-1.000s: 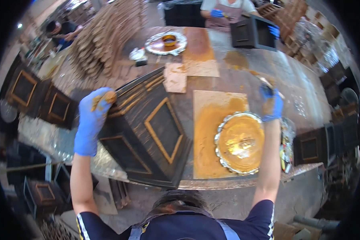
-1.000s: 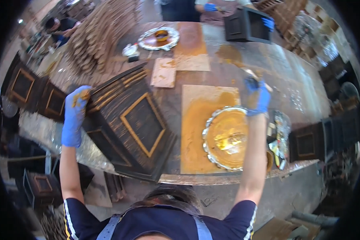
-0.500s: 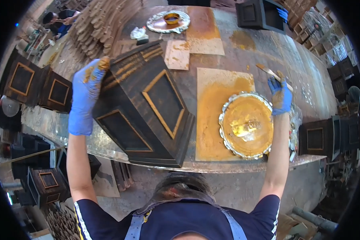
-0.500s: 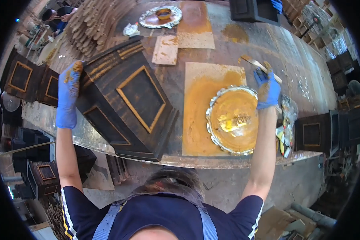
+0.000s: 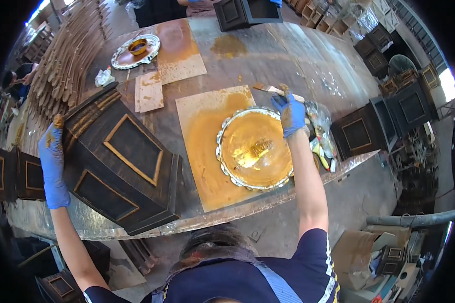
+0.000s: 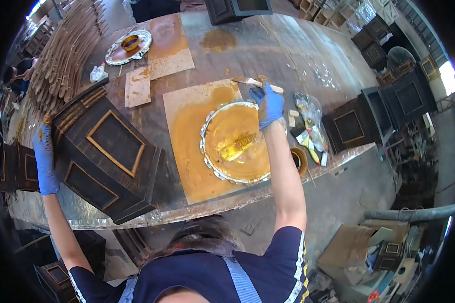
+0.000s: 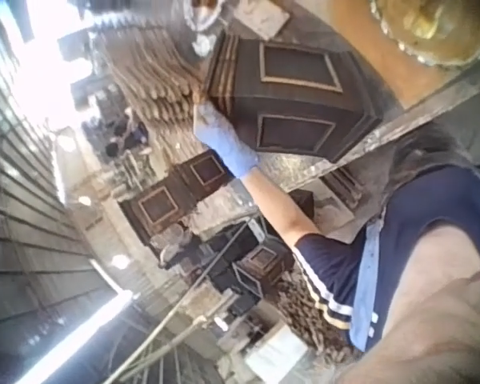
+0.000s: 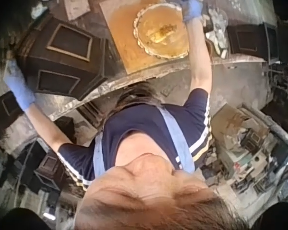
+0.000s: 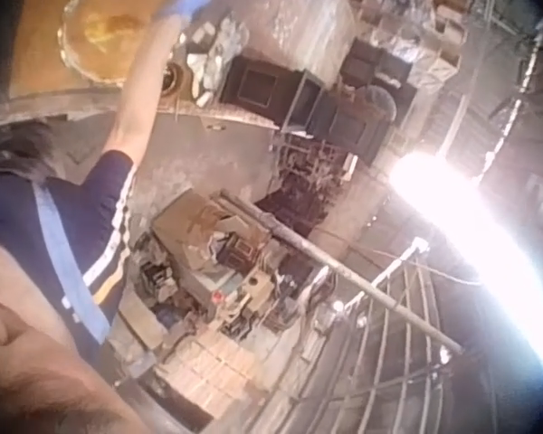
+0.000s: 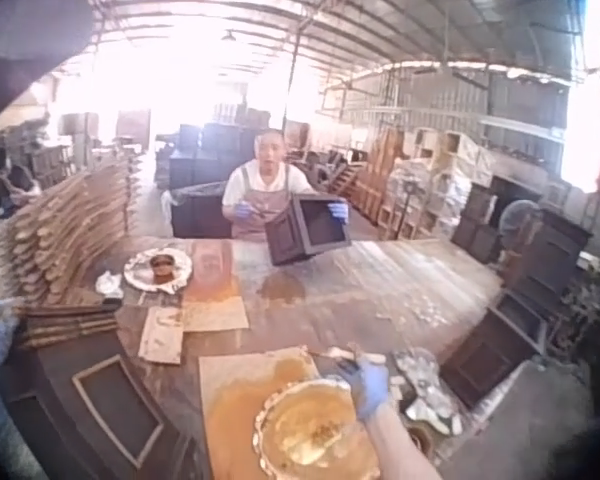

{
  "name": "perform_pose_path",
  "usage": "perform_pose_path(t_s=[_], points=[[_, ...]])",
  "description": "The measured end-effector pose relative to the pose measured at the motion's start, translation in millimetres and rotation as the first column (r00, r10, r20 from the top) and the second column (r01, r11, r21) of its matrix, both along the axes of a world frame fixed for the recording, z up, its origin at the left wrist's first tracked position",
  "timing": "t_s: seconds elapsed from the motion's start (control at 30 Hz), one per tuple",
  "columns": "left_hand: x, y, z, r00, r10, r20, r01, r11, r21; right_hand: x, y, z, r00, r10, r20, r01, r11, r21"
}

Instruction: Applying gold-colored decorative stain to a black wooden box using a paintbrush.

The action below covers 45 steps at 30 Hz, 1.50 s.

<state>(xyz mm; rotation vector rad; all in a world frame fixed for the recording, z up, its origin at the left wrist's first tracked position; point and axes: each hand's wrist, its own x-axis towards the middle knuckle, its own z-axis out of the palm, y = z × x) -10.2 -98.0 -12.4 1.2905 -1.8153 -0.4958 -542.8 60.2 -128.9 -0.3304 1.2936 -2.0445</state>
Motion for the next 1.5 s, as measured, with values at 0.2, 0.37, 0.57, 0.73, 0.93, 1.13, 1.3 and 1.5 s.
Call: perform_pose_path(t_s=[0.2, 0.37, 0.57, 0.73, 0.93, 1.13, 1.3, 1.5], points=[[-5, -2, 5, 0.990, 0.018, 0.142, -0.016, 1.000, -0.012, 6, 50, -41, 0.772, 0.327, -0.544, 0.040, 0.831, 0.555], [-25, 4, 12, 0.993, 0.000, 0.115, -0.004, 0.999, 0.032, 29, 78, -88, 0.939, 0.274, -0.208, -0.185, 0.912, 0.366], [-45, 8, 19, 0.995, -0.010, 0.104, 0.016, 0.998, -0.055, -1, 68, -81, 0.996, 0.070, -0.048, -0.053, 0.954, 0.294], [-48, 13, 21, 0.997, -0.071, 0.027, 0.073, 0.995, -0.073, -21, 52, -62, 0.998, -0.055, 0.036, 0.052, 0.996, 0.068], [-43, 17, 20, 0.999, -0.034, 0.040, 0.037, 0.997, -0.074, -31, 35, -56, 0.977, -0.043, 0.211, 0.043, 0.999, 0.005], [-37, 23, 21, 0.998, -0.021, 0.064, 0.026, 0.996, -0.087, -33, 24, -45, 0.966, -0.043, 0.254, 0.086, 0.983, -0.163], [-34, 24, 22, 0.999, -0.027, 0.045, 0.029, 0.998, -0.050, -34, 21, -43, 0.978, -0.044, 0.204, 0.076, 0.985, -0.152], [-31, 23, 22, 0.997, -0.045, 0.060, 0.047, 0.998, -0.034, -38, 20, -49, 0.976, -0.048, 0.213, 0.074, 0.990, -0.120]])
